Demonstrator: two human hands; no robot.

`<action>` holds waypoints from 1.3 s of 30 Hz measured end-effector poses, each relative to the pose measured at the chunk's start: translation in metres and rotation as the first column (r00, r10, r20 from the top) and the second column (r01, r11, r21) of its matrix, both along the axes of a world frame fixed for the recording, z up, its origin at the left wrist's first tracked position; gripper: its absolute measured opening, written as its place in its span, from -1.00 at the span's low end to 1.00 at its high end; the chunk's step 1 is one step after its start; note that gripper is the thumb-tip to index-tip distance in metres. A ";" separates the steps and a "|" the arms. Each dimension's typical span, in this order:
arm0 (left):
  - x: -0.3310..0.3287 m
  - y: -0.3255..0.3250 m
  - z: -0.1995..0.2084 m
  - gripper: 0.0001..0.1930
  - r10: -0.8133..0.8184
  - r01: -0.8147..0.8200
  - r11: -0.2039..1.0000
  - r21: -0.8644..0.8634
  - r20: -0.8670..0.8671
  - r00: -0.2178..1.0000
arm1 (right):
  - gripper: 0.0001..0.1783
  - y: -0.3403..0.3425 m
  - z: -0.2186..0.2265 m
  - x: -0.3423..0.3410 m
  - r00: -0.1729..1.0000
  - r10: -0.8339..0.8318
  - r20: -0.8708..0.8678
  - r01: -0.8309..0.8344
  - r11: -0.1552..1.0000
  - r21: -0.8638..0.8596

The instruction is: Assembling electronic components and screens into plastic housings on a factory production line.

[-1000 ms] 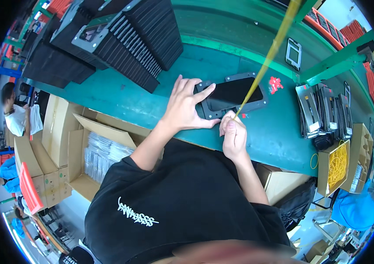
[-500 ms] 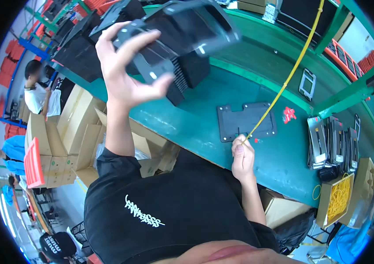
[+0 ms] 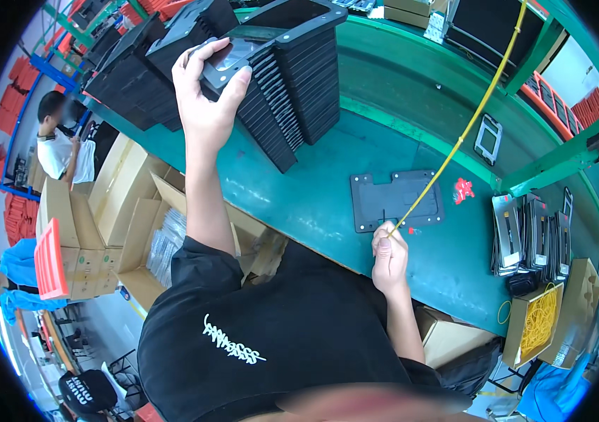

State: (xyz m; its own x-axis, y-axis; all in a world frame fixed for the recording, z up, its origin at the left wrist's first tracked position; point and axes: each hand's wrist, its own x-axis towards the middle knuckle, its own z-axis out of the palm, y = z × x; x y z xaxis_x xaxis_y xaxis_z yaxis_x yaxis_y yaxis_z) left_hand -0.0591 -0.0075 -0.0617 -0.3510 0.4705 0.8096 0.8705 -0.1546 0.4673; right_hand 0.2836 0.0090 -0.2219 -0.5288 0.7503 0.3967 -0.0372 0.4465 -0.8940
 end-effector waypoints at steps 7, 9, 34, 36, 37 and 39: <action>0.002 0.000 -0.010 -0.46 0.051 -0.065 0.989 0.131 0.110 0.993 | -0.40 0.000 -0.004 -0.002 1.000 0.013 0.000 -0.013 1.000 0.004; 0.000 -0.003 -0.012 -0.46 0.076 -0.086 0.988 0.130 0.080 0.994 | -0.40 0.001 -0.006 -0.002 1.000 0.022 -0.011 -0.022 1.000 0.011; 0.133 -0.013 -0.131 0.16 -0.399 0.394 0.656 -0.644 0.147 0.905 | -0.62 0.172 0.070 0.068 0.755 -0.494 0.431 0.473 0.866 0.164; 0.130 -0.008 -0.134 0.20 -0.474 0.375 0.595 -0.710 0.066 0.878 | -0.46 0.195 0.048 0.062 0.754 -0.449 0.479 0.439 0.887 0.142; 0.130 -0.006 -0.135 0.20 -0.462 0.374 0.604 -0.704 0.073 0.884 | -0.46 0.211 0.041 0.061 0.755 -0.441 0.484 0.425 0.893 0.150; 0.130 -0.007 -0.137 0.19 -0.456 0.398 0.630 -0.667 0.097 0.884 | -0.45 0.247 0.033 0.060 0.693 -0.550 0.465 0.464 0.835 0.296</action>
State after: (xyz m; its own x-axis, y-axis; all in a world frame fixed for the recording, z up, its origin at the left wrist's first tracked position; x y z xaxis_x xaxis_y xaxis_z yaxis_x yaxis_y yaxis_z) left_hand 0.0709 -0.0148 -0.1986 0.0739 0.9655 0.2498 0.8221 -0.2008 0.5327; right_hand 0.3438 0.2563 -0.1889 -0.2372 0.9216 0.3071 0.6745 0.3838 -0.6307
